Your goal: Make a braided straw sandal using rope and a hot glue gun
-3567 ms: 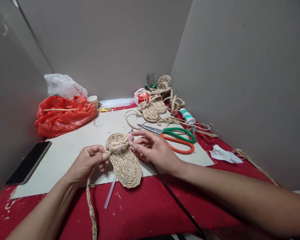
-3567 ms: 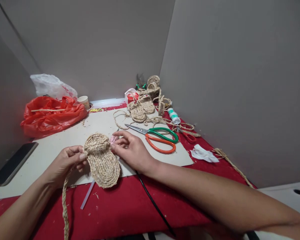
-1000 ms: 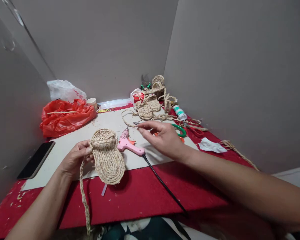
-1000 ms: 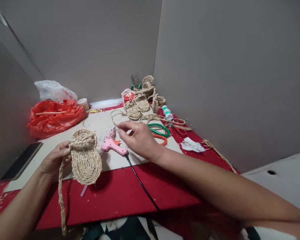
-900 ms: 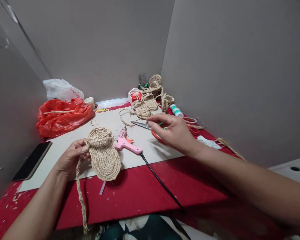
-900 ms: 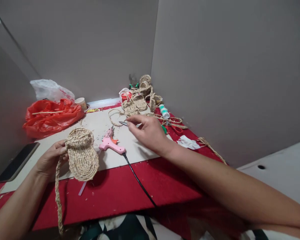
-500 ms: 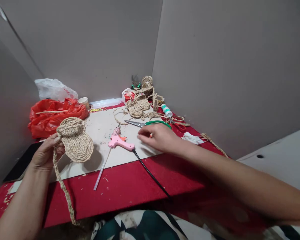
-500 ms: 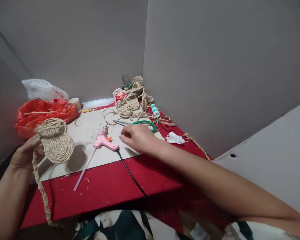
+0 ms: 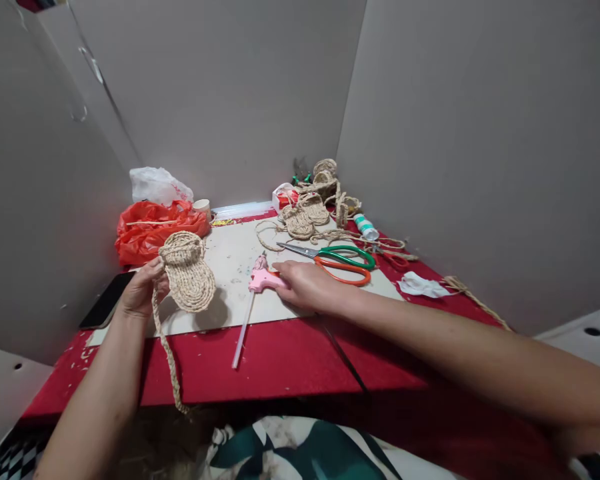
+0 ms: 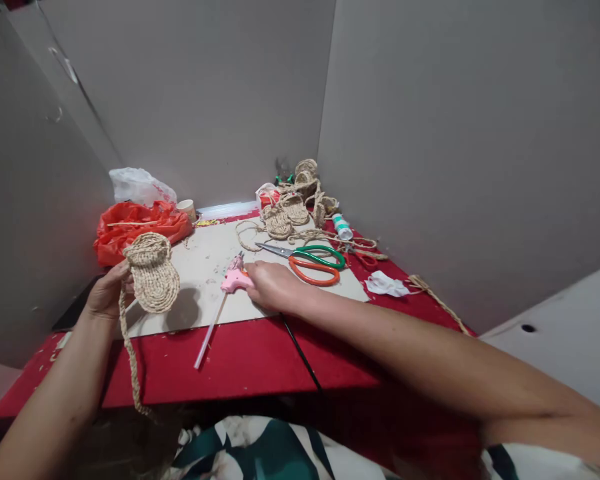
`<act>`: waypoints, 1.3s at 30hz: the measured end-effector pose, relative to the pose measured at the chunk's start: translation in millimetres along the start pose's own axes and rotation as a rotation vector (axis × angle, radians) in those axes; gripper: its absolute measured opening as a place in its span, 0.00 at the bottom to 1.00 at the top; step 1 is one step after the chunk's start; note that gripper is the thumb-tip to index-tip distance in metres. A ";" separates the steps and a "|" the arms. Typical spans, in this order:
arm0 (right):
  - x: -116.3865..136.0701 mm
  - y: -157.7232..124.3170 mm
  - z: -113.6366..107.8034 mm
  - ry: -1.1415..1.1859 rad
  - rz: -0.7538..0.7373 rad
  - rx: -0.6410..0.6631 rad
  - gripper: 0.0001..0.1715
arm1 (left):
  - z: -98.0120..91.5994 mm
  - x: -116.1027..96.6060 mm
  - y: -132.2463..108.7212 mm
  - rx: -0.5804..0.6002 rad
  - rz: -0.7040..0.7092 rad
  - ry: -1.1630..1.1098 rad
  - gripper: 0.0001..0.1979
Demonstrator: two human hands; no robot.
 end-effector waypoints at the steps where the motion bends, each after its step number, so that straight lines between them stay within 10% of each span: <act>1: -3.3 0.1 -2.8 0.061 0.004 -0.019 0.20 | 2.2 -0.5 -0.4 0.003 0.011 0.001 0.17; 10: -57.7 -12.4 -78.1 1.333 0.122 -0.166 0.24 | 16.7 -0.4 -3.5 0.023 0.079 0.075 0.19; 14: -36.8 -18.6 -66.1 1.627 0.054 -0.028 0.17 | 26.2 5.9 -6.6 0.020 0.071 0.094 0.23; 24: 41.6 -5.4 -31.8 1.639 -0.042 0.093 0.13 | 59.3 30.1 -13.5 0.136 -0.051 0.100 0.19; 39: 19.5 4.8 -19.3 1.523 0.036 0.168 0.12 | 75.2 5.4 -7.8 0.215 -0.134 0.089 0.30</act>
Point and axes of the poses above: each hand's wrist, its own y-axis towards the middle knuckle, its own z-axis out of the palm, x = y × z, the point moved 6 cm from there along y, towards the middle knuckle, and after that the axes turned 9 degrees about z, right-handed, at the moved point
